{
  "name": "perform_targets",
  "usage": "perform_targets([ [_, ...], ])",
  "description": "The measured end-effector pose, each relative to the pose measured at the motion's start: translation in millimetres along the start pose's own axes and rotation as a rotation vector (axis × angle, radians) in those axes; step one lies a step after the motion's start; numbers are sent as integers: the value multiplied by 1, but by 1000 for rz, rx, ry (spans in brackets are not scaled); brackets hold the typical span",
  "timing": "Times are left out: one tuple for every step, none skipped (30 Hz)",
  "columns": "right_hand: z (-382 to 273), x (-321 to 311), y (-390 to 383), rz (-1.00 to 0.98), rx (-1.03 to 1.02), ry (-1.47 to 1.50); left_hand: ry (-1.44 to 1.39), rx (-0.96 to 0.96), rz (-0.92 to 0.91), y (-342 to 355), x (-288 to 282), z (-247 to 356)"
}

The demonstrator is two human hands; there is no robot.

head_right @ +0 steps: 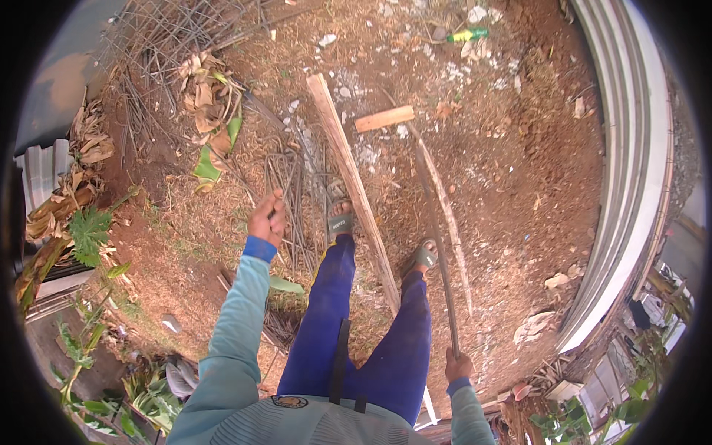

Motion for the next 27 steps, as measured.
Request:
perform_targets([
  [2, -12, -25, -23, 79, 11, 5, -30, -3, -18, -3, -1],
  [16, -23, -53, 51, 139, 12, 2, -52, -30, -31, -1, -3],
  [25, -28, -79, 56, 230, 71, 5, -64, -52, -43, -1, -1],
  [39, -33, -103, 86, 308, 52, 11, -77, -68, -56, 0, 1],
  [51, -36, -127, 132, 371, 111, 22, -99, -70, -66, -2, 2],
  [57, -42, -144, 215, 389, 102, 36, -118, -66, -76, -8, 9],
  [66, -45, -165, 297, 418, 94, 55, -145, -63, -88, -14, 13],
  [95, -30, -181, 280, 521, 208, 106, -141, -42, -97, -22, 20],
  [133, -12, -188, 257, 621, 320, 155, -136, -17, -106, -30, 27],
  [157, 5, -199, 235, 729, 439, 211, -136, 0, -112, -34, 32],
  [145, 3, -196, 210, 571, 257, 209, -142, -8, -117, -34, 39],
  [131, 2, -193, 185, 411, 76, 205, -147, -15, -122, -34, 45],
  [117, 0, -194, 156, 250, -115, 194, -158, -14, -128, -40, 46],
  [112, 5, -192, 70, 254, -177, 185, -160, -5, -127, -54, 46],
  [86, 6, -189, -16, 266, -238, 176, -147, 7, -130, -55, 50],
  [64, 2, -189, -109, 275, -309, 161, -137, 31, -137, -56, 53],
  [53, 2, -190, -197, 276, -381, 141, -119, 52, -139, -57, 57],
  [48, 2, -186, -166, 199, -423, 123, -99, 29, -139, -59, 57],
  [43, 6, -180, -135, 127, -460, 121, -103, 33, -141, -55, 54],
  [44, 16, -177, -212, 96, -385, 121, -103, 37, -143, -49, 51],
  [42, 25, -171, -286, 66, -304, 123, -102, 40, -145, -46, 50],
  [37, 38, -169, -398, 0, -260, 119, -108, -10, -143, -44, 46],
  [38, 56, -168, -507, -53, -212, 129, -116, 0, -146, -38, 44],
  [40, 73, -173, -615, -103, -157, 144, -127, 8, -147, -28, 40],
  [49, 80, -176, -608, 80, 194, 167, -132, 19, -149, -22, 40],
  [56, 90, -182, -583, 269, 548, 168, -152, 30, -148, -20, 35],
  [58, 101, -188, -564, 305, 622, 176, -167, 27, -149, -15, 32],
])
Point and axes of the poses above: each hand's wrist, its own y-axis towards the middle knuckle, its own x-axis out of the palm, z = x × y, the point moved 10 cm from there along y, towards the middle knuckle, and after that the axes turned 2 degrees about -x, right-handed, at the moved point
